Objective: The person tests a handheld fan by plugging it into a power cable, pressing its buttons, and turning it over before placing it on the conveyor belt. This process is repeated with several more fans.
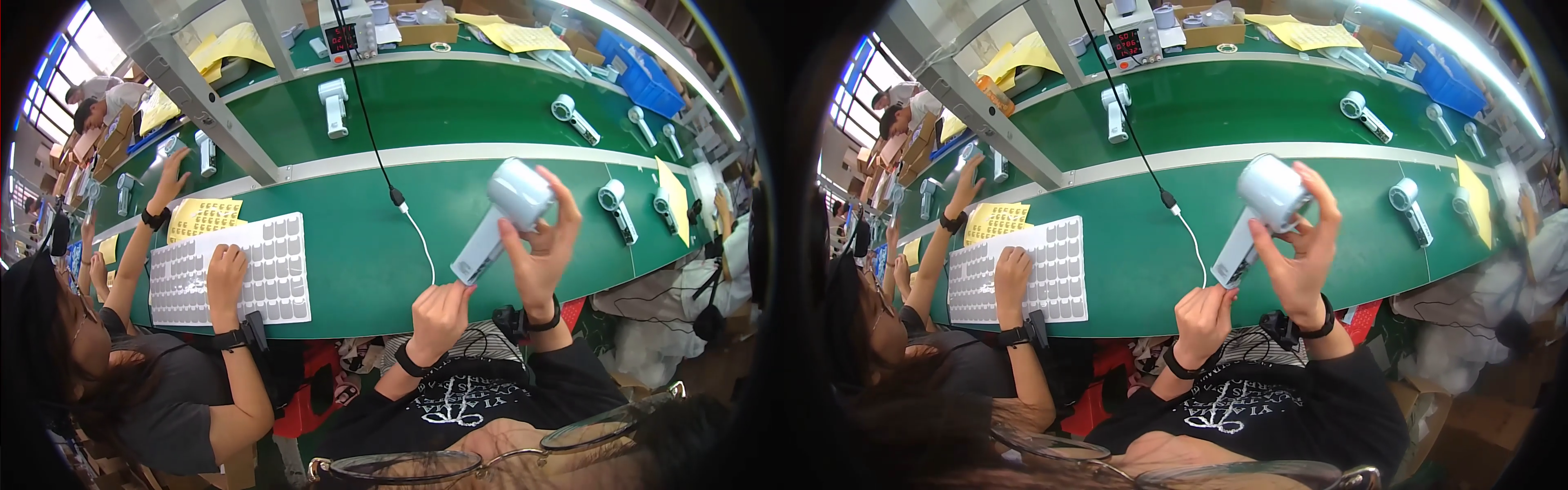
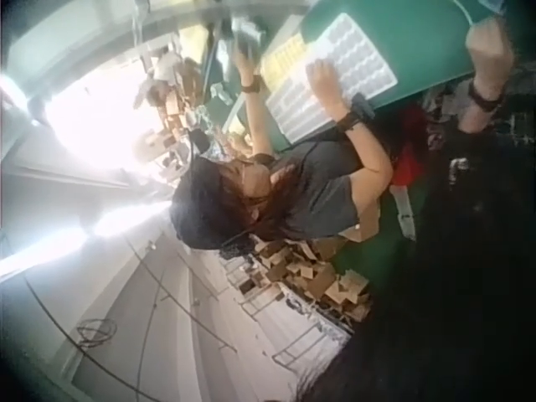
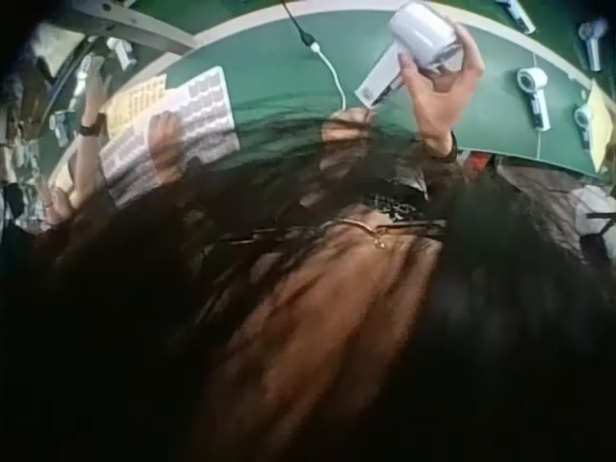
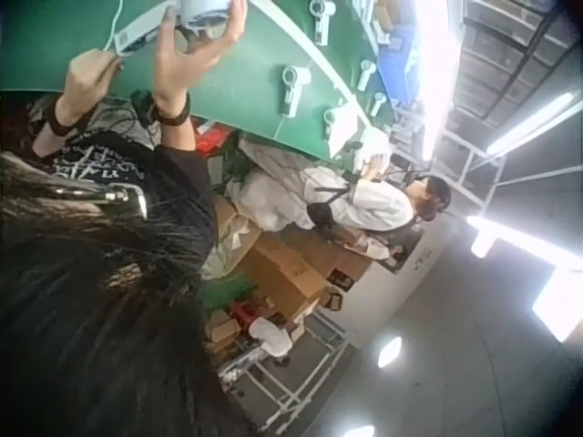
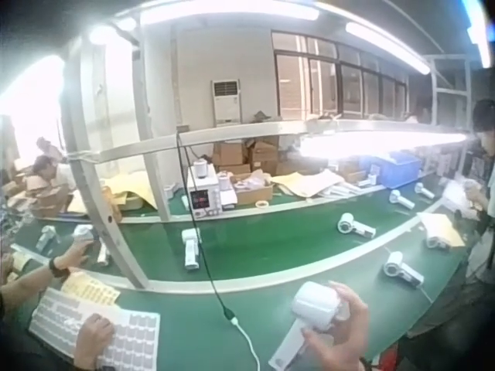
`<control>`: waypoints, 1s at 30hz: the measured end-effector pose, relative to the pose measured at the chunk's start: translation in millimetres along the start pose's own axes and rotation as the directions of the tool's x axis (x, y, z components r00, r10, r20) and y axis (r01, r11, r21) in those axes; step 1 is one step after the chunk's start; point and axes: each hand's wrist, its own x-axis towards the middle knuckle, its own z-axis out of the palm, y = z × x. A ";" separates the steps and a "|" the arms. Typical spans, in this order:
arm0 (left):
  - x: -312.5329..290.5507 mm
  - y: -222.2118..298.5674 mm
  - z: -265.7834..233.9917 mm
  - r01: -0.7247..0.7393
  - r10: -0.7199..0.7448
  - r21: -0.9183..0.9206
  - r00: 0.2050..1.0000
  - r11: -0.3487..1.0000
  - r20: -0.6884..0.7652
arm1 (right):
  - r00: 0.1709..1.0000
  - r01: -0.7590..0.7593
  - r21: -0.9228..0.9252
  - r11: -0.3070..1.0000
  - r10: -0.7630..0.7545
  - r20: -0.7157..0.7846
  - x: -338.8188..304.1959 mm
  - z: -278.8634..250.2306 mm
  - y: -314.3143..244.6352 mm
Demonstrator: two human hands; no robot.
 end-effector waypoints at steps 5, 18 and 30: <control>-15.2 -1.5 -7.8 0.024 -0.024 0.022 1.000 0.999 0.018 | 0.954 0.143 0.370 0.918 -0.029 -0.298 47.0 -83.1 -7.3; -1.4 -13.1 -27.7 0.086 -0.087 -0.008 0.992 0.996 -0.089 | 0.836 0.416 -0.806 0.420 0.172 0.521 211.2 60.5 218.7; 1.8 -27.0 -37.2 0.201 -0.204 -0.040 0.975 0.979 -0.090 | 0.789 -0.077 -0.676 0.733 0.459 0.409 168.6 246.4 269.4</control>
